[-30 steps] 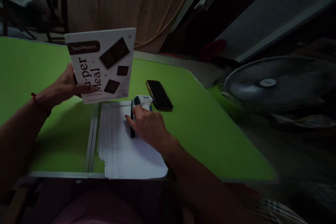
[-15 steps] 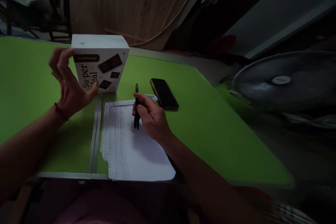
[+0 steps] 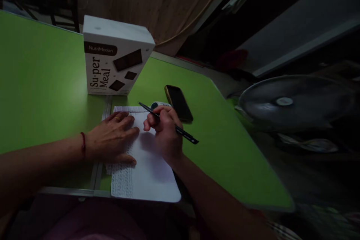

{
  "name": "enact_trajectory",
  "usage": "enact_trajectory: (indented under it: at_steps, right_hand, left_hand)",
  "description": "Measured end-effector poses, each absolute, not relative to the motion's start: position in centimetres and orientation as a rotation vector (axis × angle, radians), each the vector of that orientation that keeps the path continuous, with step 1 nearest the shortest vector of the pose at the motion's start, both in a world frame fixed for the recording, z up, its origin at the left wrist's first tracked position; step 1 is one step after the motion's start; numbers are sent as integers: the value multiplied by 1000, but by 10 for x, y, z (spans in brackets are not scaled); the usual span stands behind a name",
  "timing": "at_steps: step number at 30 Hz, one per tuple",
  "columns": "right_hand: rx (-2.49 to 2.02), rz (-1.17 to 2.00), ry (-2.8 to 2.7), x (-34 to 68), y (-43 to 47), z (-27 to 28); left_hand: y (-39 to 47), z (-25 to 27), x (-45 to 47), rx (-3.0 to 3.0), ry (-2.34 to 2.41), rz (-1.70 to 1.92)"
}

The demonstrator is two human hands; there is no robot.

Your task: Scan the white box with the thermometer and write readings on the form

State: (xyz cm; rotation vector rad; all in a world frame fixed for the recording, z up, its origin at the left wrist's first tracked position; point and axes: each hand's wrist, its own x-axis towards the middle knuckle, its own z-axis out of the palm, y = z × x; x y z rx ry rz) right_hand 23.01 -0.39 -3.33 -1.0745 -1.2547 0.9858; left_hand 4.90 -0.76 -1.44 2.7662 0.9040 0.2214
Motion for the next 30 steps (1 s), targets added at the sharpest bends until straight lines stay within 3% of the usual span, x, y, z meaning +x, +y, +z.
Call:
enact_trajectory:
  at_steps: [19,30]
  right_hand:
    - [-1378,744,-1419,235,5,-46]
    - [-1398,798,-1482,236,7,-45]
  left_hand:
    - [-6,-4,45,2804,928,137]
    - [-8,-5,46,2851,952,120]
